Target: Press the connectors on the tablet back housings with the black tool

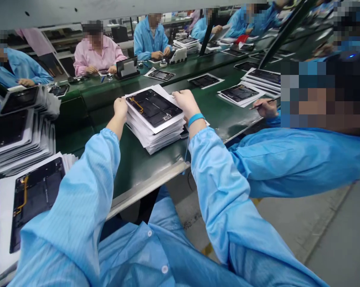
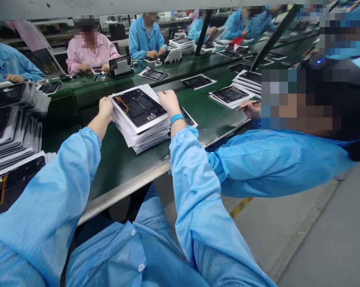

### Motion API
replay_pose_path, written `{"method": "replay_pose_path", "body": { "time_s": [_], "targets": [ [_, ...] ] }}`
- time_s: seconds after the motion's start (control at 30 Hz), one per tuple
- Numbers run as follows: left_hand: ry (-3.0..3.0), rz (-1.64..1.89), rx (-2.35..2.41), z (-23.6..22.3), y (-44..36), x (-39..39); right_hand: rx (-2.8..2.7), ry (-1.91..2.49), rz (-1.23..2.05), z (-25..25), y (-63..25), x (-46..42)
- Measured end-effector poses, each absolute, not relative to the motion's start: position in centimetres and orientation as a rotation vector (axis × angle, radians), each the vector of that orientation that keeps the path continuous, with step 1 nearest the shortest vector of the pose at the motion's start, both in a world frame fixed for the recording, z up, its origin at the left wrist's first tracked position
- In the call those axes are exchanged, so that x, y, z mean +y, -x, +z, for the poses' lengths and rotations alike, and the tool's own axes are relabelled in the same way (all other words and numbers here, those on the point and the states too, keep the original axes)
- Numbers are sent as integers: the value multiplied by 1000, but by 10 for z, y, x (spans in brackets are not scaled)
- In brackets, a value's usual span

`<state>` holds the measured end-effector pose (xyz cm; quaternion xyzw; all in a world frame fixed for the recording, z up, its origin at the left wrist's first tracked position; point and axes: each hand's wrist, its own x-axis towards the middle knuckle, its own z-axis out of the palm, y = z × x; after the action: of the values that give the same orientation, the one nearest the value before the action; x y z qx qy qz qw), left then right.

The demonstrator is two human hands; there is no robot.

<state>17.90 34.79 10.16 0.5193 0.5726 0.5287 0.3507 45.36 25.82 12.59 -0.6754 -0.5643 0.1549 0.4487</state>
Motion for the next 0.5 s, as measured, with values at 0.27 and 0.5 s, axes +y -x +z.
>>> {"method": "replay_pose_path", "body": {
  "time_s": [0.27, 0.5],
  "targets": [
    [-1102, 1480, 1571, 84, -205, 331, -1584, 1892, 543, 144, -438, 291],
    [-927, 1626, 1395, 66, -204, 320, -1617, 1863, 610, 149, -430, 277]
  ]
}}
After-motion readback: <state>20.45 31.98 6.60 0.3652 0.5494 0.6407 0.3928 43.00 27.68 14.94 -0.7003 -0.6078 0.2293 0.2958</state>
